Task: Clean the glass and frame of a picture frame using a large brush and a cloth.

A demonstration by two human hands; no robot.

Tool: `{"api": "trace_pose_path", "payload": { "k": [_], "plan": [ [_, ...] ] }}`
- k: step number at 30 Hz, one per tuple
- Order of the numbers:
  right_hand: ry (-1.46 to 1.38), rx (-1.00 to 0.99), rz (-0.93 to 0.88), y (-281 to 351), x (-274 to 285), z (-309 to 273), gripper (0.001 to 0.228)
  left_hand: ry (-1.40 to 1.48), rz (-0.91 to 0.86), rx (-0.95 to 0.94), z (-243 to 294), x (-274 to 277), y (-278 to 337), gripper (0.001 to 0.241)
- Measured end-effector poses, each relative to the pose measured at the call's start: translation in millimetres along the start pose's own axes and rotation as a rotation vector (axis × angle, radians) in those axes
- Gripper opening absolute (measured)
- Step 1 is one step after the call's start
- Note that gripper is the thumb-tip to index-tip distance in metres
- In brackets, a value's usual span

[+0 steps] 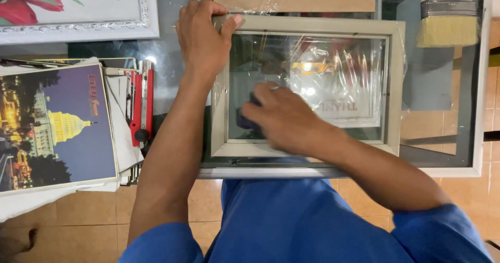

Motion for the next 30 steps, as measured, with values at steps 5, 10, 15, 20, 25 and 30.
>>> {"api": "trace_pose_path", "payload": {
  "k": [5, 10, 15, 20, 25, 30],
  "plan": [
    [-0.026, 0.158, 0.163, -6, 12, -20, 0.026, -0.010, -0.005, -0.032, 2, 0, 0, 0.024],
    [-0.007, -0.345, -0.192, 124, 15, 73, 0.049, -0.007, -0.013, -0.042, 0, -2, 2, 0.025],
    [0.060, -0.646, -0.196, 184, 43, 103, 0.043, -0.014, 0.004, -0.024, -2, -4, 1, 0.026],
    [-0.006, -0.285, -0.207, 75, -1, 46, 0.052, 0.002, -0.010, 0.020, -6, -4, 0, 0.023],
    [0.046, 0.135, 0.055, -20, -4, -38, 0.020, -0.005, 0.006, -0.012, -5, -2, 1, 0.025],
    [-0.106, -0.038, -0.053, 40, 10, 3, 0.028, 0.007, -0.003, -0.044, -1, -2, 1, 0.023]
  ]
}}
Point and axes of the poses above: each hand's wrist, its own y-axis away from the middle knuckle, its own x-axis out of the back of the hand, z = x × y, the point moved 9 cm from there along -y, towards the middle knuckle, and after that the axes turned 12 degrees about x, right-handed, at the moved point
